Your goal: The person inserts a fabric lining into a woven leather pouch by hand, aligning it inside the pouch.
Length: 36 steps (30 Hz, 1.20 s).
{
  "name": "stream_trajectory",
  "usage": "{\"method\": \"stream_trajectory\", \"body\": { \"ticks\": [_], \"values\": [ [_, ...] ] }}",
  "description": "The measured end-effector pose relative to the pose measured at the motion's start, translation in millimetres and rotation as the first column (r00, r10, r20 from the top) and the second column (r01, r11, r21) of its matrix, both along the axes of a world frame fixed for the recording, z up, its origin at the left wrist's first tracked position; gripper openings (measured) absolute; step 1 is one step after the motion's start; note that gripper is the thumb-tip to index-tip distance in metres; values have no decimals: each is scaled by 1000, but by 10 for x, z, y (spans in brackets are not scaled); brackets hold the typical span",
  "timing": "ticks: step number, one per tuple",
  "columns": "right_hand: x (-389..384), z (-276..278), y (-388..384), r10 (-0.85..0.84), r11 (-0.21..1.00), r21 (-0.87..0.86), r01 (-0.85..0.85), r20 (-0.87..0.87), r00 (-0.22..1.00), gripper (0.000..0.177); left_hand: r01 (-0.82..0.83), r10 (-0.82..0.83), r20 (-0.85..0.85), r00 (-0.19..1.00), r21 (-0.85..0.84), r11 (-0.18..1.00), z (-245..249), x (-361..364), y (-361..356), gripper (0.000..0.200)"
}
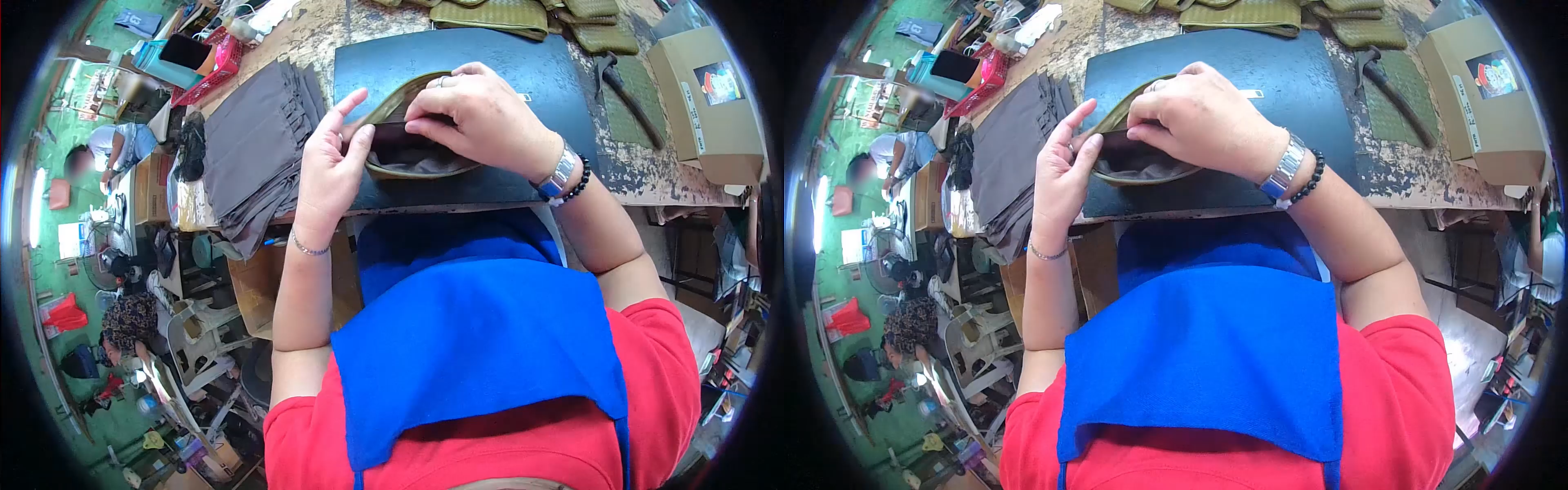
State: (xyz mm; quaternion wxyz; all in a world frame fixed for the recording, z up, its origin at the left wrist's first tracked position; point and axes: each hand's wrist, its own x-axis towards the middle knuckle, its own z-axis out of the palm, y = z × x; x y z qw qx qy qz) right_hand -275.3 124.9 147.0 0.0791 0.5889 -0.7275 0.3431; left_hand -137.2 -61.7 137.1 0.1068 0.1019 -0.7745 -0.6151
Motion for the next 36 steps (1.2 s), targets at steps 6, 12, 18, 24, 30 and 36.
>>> {"method": "stream_trajectory", "body": {
  "ticks": [6,12,18,24,30,36],
  "values": [
    [-64,17,-67,-103,995,-5,104,22,994,14,94,-83,-77,994,150,984,-4,-114,29,51],
    [-170,-23,-212,-126,991,38,126,0,992,17,116,-100,-83,991,211,971,9,-141,67,53],
    [-171,-29,-203,-124,987,105,120,32,992,18,101,-87,-79,993,193,976,-24,-132,47,55],
    [-81,91,-216,-150,981,129,145,30,988,15,127,-114,-65,991,235,964,-26,-125,36,52],
    [-2,94,-164,-135,984,112,139,-43,990,15,54,-63,-31,998,-239,969,241,-224,58,35],
    [-45,115,124,-206,976,53,213,-109,972,15,147,-134,74,988,-201,968,207,-333,-117,48]
  ]
}}
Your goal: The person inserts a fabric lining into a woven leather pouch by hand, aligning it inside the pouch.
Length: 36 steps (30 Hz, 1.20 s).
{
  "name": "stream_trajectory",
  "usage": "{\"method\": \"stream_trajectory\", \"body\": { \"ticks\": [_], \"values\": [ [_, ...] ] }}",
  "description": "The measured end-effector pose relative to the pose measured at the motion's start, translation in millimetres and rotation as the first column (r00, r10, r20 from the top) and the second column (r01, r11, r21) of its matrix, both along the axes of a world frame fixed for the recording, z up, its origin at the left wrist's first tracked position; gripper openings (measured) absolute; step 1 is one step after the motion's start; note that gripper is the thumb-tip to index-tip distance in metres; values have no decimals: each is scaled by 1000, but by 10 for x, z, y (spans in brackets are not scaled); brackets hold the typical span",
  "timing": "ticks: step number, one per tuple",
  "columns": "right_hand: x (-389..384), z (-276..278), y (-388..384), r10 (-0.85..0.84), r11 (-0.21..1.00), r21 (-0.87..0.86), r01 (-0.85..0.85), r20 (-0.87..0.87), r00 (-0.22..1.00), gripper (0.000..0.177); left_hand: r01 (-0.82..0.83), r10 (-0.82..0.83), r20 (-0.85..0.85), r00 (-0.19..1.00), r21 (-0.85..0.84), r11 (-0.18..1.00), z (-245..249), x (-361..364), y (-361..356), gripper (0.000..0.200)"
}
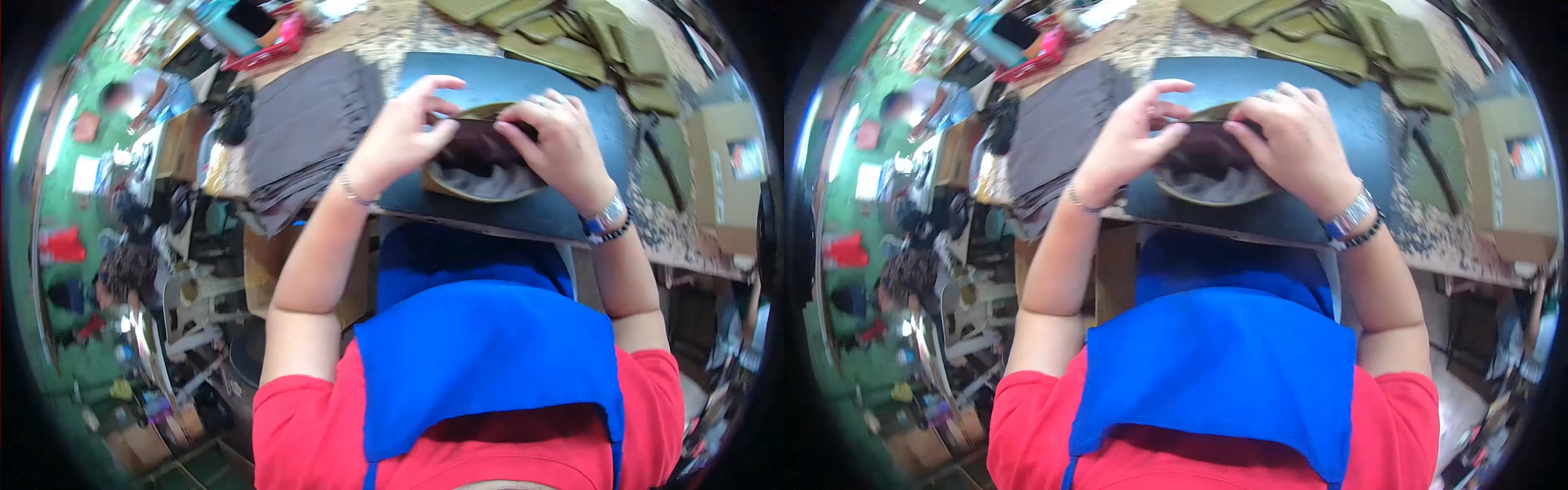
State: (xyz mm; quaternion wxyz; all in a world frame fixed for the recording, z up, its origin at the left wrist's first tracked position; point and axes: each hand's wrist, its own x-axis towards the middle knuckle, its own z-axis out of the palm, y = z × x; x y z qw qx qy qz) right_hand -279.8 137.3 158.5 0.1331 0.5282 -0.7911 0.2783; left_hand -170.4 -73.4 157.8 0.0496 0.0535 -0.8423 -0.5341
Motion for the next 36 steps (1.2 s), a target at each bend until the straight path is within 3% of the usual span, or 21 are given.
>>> {"method": "stream_trajectory", "body": {
  "ticks": [5,7,9,21,27,30,33,36],
  "values": [
    [-188,-122,14,-13,990,-139,15,14,1000,16,199,-210,-18,977,415,888,-69,-90,-39,61],
    [-250,-202,-20,37,984,-178,-11,143,989,17,176,-198,0,980,460,870,-61,-109,-22,62],
    [-261,-157,-36,10,996,-91,12,238,971,19,162,-184,0,983,477,864,-53,-113,-10,61],
    [-296,-153,-86,-36,999,-26,45,286,958,21,150,-186,42,982,428,891,-55,-114,13,60],
    [-232,-173,-101,-36,998,-43,48,238,971,21,83,-113,134,984,214,973,106,-266,155,52],
    [-215,-176,-46,-34,995,-85,55,221,975,21,107,-105,132,986,-8,994,92,-400,166,45],
    [-164,-154,100,-68,991,-98,89,197,978,21,124,-114,90,989,-108,986,65,-456,108,40],
    [-169,-129,205,-82,992,-83,101,205,975,22,181,-181,32,983,20,983,-3,-483,94,44]
  ]
}}
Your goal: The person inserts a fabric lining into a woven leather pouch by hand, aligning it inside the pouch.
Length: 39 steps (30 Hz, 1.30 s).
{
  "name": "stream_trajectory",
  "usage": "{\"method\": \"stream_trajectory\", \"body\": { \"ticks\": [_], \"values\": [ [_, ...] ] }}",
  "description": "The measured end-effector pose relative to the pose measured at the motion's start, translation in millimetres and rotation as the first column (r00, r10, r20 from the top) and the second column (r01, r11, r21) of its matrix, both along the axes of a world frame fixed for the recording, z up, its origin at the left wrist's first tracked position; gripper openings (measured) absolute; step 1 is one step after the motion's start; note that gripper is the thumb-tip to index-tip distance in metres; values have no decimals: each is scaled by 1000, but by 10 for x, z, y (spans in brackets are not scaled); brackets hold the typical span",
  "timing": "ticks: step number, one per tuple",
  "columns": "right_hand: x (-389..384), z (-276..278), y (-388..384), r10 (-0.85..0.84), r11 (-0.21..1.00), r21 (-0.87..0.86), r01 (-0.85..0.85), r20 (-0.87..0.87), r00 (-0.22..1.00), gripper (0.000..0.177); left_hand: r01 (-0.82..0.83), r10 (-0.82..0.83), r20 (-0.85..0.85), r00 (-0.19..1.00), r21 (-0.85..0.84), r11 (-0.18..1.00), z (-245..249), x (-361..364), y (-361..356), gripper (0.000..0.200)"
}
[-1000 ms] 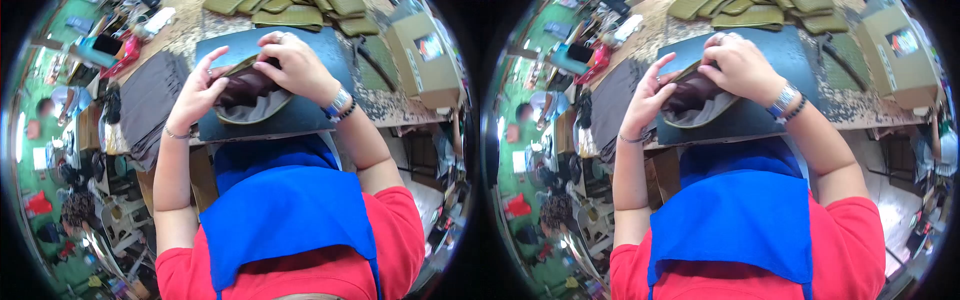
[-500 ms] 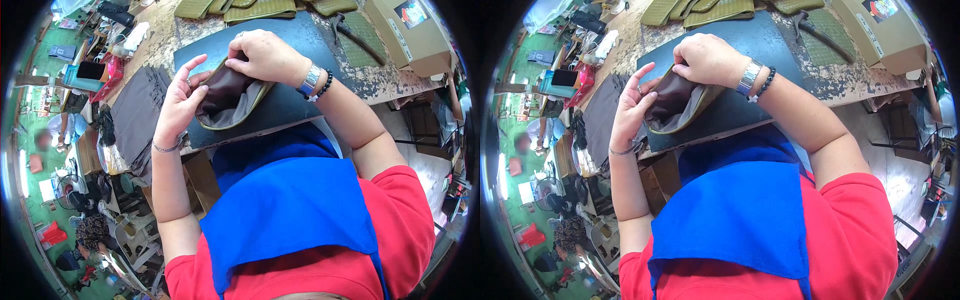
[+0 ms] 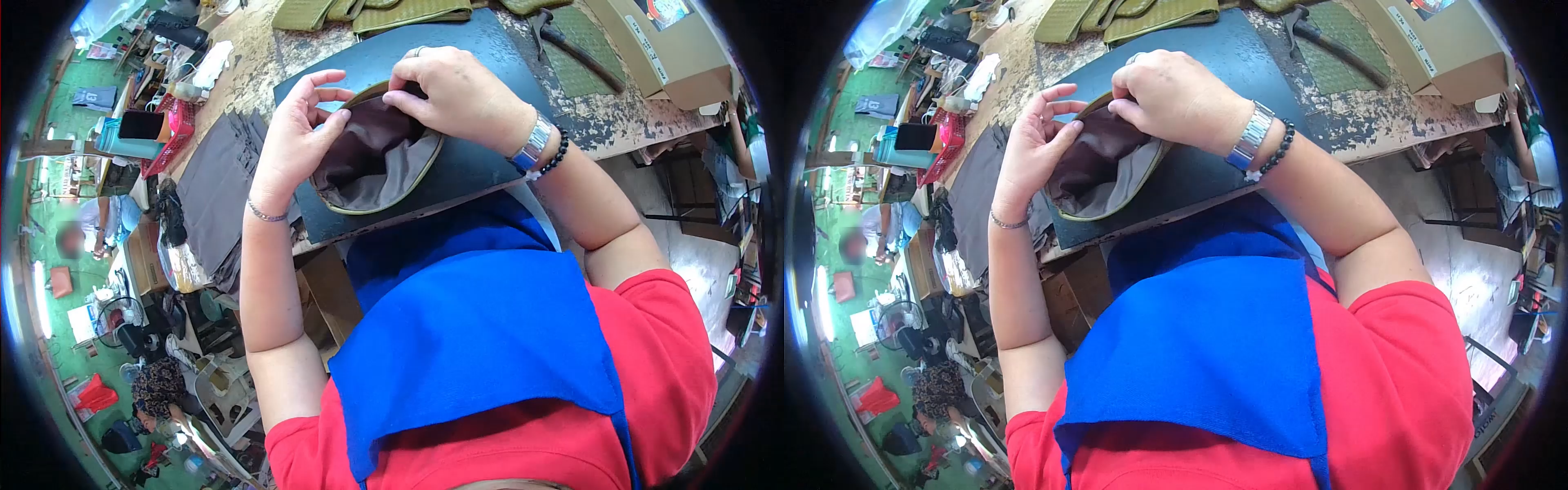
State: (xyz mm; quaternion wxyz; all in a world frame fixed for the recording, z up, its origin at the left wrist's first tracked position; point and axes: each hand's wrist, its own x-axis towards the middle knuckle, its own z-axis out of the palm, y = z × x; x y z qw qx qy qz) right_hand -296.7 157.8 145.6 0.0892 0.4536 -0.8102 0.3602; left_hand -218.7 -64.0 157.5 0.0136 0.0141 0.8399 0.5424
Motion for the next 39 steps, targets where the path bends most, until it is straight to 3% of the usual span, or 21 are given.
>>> {"method": "stream_trajectory", "body": {
  "ticks": [2,8,17,23,26,30,33,36,37,39],
  "values": [
    [-6,8,26,-10,1000,8,10,17,1000,22,66,-63,-42,997,74,995,-54,-35,-8,51],
    [-110,-49,-42,-41,999,-20,41,-7,999,19,65,-71,44,997,123,990,8,-18,22,50],
    [-113,-33,-76,-82,996,28,82,-10,997,19,71,-75,-41,996,-93,993,100,-46,162,43],
    [-11,2,-54,-73,996,40,74,-17,997,19,-3,-44,-116,992,-372,928,143,-119,231,25],
    [115,-44,-8,-43,998,-38,42,-40,998,24,-120,-58,-302,952,-540,833,137,-18,112,21],
    [-34,-136,-113,0,998,-69,1,17,1000,23,-204,49,-300,953,-513,834,166,169,23,24],
    [-219,-78,-276,65,997,34,-65,5,998,26,-215,97,-262,960,-471,856,153,193,-61,22],
    [-447,-144,-564,238,967,-89,-238,-5,971,28,-213,212,-44,976,-368,905,91,181,-216,21],
    [-506,-142,-656,305,944,-128,-305,-25,952,28,-222,217,-52,975,-348,911,46,174,-265,21],
    [-549,-149,-811,349,937,-19,-349,-10,937,33,-238,230,-64,971,-308,921,-67,167,-369,19]
  ]
}}
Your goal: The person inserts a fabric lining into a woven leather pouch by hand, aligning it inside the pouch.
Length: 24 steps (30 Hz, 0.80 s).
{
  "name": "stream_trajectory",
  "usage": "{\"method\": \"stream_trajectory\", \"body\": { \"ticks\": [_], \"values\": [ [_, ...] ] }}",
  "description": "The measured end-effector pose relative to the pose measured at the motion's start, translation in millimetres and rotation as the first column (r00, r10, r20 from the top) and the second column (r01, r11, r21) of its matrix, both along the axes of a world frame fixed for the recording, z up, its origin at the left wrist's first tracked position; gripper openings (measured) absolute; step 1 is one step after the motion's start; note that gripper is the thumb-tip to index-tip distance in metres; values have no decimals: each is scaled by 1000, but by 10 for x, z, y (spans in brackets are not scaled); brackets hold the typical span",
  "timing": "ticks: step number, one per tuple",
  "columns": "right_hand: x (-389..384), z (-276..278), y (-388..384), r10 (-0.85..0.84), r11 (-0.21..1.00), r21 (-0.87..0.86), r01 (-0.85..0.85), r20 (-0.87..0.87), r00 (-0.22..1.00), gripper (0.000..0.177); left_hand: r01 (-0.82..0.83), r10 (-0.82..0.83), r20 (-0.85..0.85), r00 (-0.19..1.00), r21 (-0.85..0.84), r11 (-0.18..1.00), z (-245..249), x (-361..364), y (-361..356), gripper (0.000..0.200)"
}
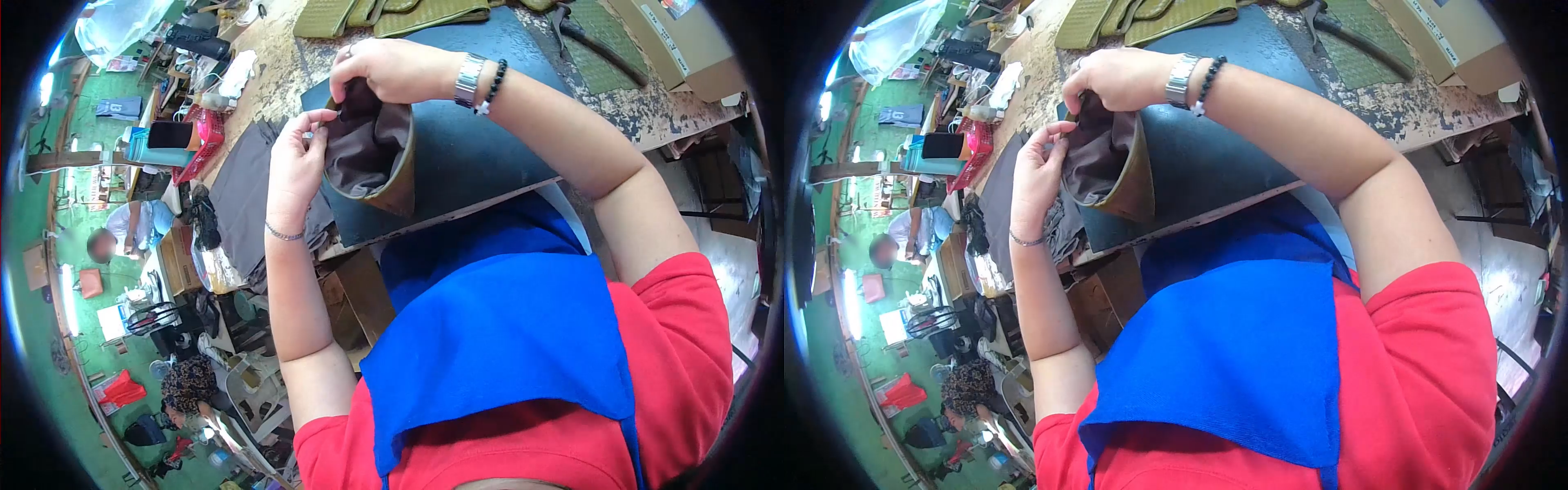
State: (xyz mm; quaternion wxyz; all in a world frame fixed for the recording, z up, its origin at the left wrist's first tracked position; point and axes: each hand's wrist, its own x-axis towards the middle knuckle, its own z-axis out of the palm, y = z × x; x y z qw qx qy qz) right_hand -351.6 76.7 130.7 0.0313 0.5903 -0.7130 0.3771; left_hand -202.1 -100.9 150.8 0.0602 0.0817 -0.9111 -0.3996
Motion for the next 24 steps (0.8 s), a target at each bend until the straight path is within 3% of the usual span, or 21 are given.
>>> {"method": "stream_trajectory", "body": {
  "ticks": [2,6,9,12,14,18,24],
  "values": [
    [13,38,-94,32,997,70,-34,38,999,33,-9,10,-16,1000,51,999,-107,6,-88,19],
    [82,150,-149,-17,973,227,34,-73,997,22,0,5,-51,999,89,996,-211,45,-182,19],
    [84,132,-189,5,989,149,26,-207,978,16,29,-17,-110,994,106,994,-257,50,-183,20],
    [72,208,-221,20,972,233,28,-199,980,15,-12,50,-181,982,208,978,-257,59,-119,27],
    [24,178,-207,41,980,198,-1,-199,979,15,-40,127,-267,955,306,951,-275,52,-63,34],
    [12,100,-175,4,994,105,4,-84,996,15,-103,163,-213,963,269,958,-231,84,9,44],
    [17,40,-207,-76,997,14,76,-1,997,18,-40,113,-264,958,265,963,-227,42,51,47]
  ]
}}
